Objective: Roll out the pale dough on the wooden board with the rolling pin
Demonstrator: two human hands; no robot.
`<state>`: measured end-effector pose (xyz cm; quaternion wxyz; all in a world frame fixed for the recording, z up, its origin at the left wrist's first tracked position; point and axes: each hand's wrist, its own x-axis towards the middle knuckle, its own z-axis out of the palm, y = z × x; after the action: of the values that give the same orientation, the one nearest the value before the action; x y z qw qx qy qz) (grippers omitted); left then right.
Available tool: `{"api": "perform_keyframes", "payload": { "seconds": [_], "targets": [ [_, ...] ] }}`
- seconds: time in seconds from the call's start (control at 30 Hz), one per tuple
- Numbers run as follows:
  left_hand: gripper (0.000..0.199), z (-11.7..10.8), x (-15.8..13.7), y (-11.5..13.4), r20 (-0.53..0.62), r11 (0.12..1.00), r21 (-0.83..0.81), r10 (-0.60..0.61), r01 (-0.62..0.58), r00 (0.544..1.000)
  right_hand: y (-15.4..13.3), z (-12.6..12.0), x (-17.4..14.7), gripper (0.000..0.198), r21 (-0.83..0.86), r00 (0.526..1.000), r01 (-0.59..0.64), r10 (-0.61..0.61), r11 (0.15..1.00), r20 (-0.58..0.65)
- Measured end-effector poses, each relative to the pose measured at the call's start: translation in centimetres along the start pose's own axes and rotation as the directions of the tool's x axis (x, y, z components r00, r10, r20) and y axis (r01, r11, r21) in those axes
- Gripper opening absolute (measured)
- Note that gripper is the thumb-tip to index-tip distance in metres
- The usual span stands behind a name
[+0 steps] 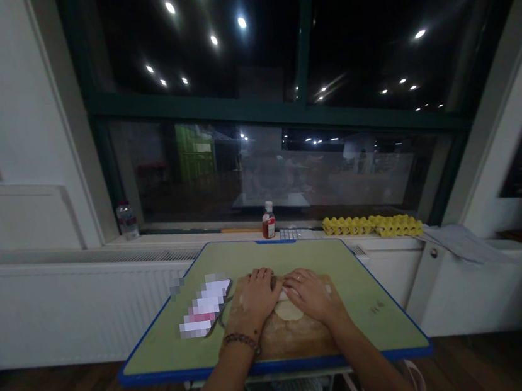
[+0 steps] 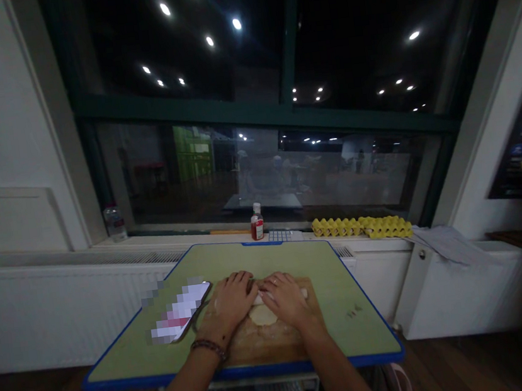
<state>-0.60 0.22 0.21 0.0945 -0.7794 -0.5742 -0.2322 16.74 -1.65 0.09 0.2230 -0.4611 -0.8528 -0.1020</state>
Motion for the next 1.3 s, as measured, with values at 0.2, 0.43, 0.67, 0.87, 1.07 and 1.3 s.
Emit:
{"api": "perform_keyframes", "payload": {
  "seconds": [0.2, 0.43, 0.67, 0.87, 1.07, 1.3],
  "targets": [
    [0.026, -1.1, -0.1, 0.2, -0.115, 0.993, -0.073, 0.080, -0.089, 0.990, -0.1, -0.5, -0.3, 0.035, 0.014, 0.999, 0.025, -0.026, 1.000, 0.027],
    [0.042, -1.9, -3.6, 1.9, -0.161, 0.969, -0.145, 0.174, -0.198, 0.971, 0.4, 0.7, -0.3, 0.032, -0.030, 0.997, -0.071, 0.071, 0.997, -0.008],
    [0.073, -0.2, -5.4, 1.9, 0.027, 0.930, -0.347, 0.136, -0.119, 0.990, 0.8, -0.2, -0.2, 0.033, -0.075, 0.949, -0.315, 0.315, 0.946, -0.021],
    [0.065, -0.5, -5.3, 1.7, 0.131, 0.908, -0.372, 0.259, -0.195, 0.957, 0.4, -0.5, -0.2, 0.032, -0.158, 0.920, -0.389, 0.392, 0.908, -0.015],
    [0.050, -0.8, -5.2, 2.0, 0.145, 0.912, -0.401, 0.153, -0.084, 0.978, 0.2, -0.4, -0.5, 0.029, -0.153, 0.945, -0.324, 0.328, 0.934, 0.000],
    [0.048, -0.8, -5.1, 2.1, 0.183, 0.893, -0.450, 0.124, -0.029, 0.975, 0.2, -0.5, -0.5, 0.029, -0.138, 0.945, -0.325, 0.327, 0.936, -0.004]
  ]
}}
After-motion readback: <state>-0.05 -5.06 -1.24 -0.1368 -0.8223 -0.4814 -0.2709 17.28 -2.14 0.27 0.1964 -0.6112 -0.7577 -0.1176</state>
